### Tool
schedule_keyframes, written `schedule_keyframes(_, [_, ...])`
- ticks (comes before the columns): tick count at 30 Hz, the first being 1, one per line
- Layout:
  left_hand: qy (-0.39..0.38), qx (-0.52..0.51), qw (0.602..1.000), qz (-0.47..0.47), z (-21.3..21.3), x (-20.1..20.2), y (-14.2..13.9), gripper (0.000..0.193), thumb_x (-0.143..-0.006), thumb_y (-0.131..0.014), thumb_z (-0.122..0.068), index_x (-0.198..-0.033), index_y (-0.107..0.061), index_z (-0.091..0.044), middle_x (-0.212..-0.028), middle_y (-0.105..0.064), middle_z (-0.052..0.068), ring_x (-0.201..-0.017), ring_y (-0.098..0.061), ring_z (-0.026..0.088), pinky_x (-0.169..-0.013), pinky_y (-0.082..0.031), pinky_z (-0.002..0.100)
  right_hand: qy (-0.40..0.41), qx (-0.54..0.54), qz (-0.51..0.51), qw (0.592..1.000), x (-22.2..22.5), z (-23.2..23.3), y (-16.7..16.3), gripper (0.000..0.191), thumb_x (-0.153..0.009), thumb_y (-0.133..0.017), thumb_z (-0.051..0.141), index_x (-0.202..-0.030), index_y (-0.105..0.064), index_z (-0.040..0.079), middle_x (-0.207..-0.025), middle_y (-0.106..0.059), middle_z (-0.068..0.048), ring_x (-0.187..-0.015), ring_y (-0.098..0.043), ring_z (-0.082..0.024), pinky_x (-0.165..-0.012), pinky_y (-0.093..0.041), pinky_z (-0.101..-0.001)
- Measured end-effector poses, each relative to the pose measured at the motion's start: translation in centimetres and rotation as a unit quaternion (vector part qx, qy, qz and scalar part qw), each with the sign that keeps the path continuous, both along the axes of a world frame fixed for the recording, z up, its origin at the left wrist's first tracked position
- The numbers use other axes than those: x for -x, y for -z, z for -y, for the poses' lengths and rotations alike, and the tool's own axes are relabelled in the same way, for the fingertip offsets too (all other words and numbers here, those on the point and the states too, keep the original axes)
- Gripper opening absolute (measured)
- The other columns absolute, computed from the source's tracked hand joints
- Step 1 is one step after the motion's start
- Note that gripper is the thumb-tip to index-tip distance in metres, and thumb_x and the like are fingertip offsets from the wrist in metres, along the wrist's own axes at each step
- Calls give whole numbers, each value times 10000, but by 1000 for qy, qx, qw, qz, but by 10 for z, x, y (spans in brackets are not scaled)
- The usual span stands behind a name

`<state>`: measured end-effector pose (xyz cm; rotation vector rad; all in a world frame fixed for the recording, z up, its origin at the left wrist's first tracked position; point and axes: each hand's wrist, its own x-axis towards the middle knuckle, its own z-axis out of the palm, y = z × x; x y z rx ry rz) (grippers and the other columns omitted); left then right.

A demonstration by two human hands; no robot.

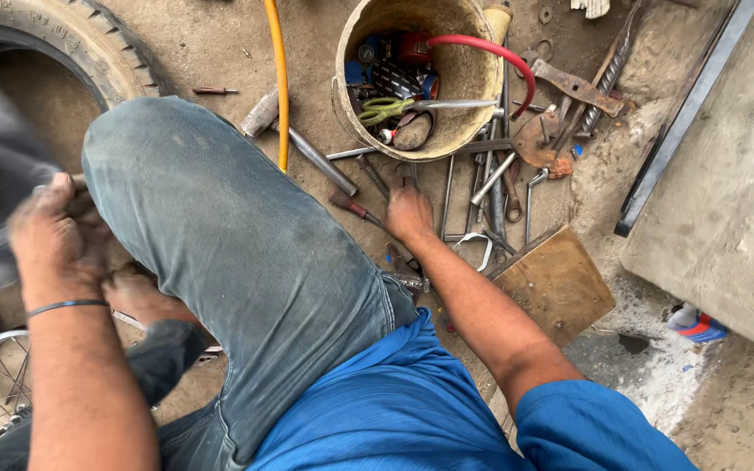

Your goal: The person scrubs a motorcycle tire with a brush, applies glue to a puncture, inserts a plug, and inflates the tire using an air hose.

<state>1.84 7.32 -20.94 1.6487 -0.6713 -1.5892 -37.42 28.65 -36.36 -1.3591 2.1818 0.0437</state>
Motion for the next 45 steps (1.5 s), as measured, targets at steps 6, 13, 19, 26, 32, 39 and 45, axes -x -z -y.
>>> schedule_keyframes(6, [78, 128, 980, 127, 37, -64, 0, 309, -1129, -603, -356, -1205, -636, -58, -1158, -650, 57, -1081, -637, 209, -1031, -548, 365, -109, -60, 83, 989, -9, -16, 7, 542, -891, -686, 408, -1261, -570, 29, -1082, -694, -236, -1002, -675, -436, -851, -546, -548])
schedule_keyframes(13, [213, 116, 858, 453, 48, -97, -17, 770, -812, -888, -514, -1367, -636, -42, -1314, -685, 224, -1218, -658, 347, -1038, -511, 439, -83, -131, 49, 987, -32, 3, -19, 360, -1048, -541, 351, -1226, -701, 82, -1172, -728, -229, -1096, -688, -406, -930, -534, -518])
schedule_keyframes(19, [297, 49, 791, 533, 70, -102, -13, 612, -737, -863, -564, -1080, -764, -68, -1098, -734, 235, -1048, -683, 428, -932, -534, 503, -26, -115, 86, 989, -20, 24, -79, 407, -968, -591, 367, -1208, -746, 76, -1144, -762, -216, -1105, -700, -387, -939, -545, -466])
schedule_keyframes(26, [164, 123, 845, 494, 114, -55, 7, 387, -794, -819, -433, -910, -752, -69, -959, -734, 207, -951, -689, 415, -859, -547, 513, 69, 66, 426, 900, -5, 65, -198, 238, -961, -640, 73, -1153, -697, -55, -1104, -709, -180, -1002, -657, -239, -865, -494, -320])
schedule_keyframes(32, [141, 114, 857, 482, 113, -34, 31, 231, -790, -796, -257, -900, -726, -67, -954, -732, 209, -945, -685, 423, -846, -544, 518, 217, 71, 661, 715, -69, 142, -205, 220, -1016, -502, 143, -1192, -567, 30, -913, -701, -133, -709, -667, -203, -603, -540, -327])
schedule_keyframes(39, [120, 95, 880, 450, 109, -21, 36, 207, -814, -804, -233, -925, -728, -75, -945, -729, 217, -961, -683, 425, -855, -540, 513, 2, 197, 311, 930, -108, 180, -113, 212, -1056, -594, 186, -1063, -705, 5, -729, -607, -21, -608, -560, -104, -550, -463, -260])
schedule_keyframes(45, [122, 86, 899, 411, 111, -22, 41, 196, -791, -795, -204, -915, -721, -72, -944, -725, 217, -957, -681, 429, -853, -540, 513, -119, 109, 357, 920, -121, 197, -85, 204, -952, -682, 137, -1116, -691, 16, -914, -723, -111, -861, -632, -188, -738, -526, -332])
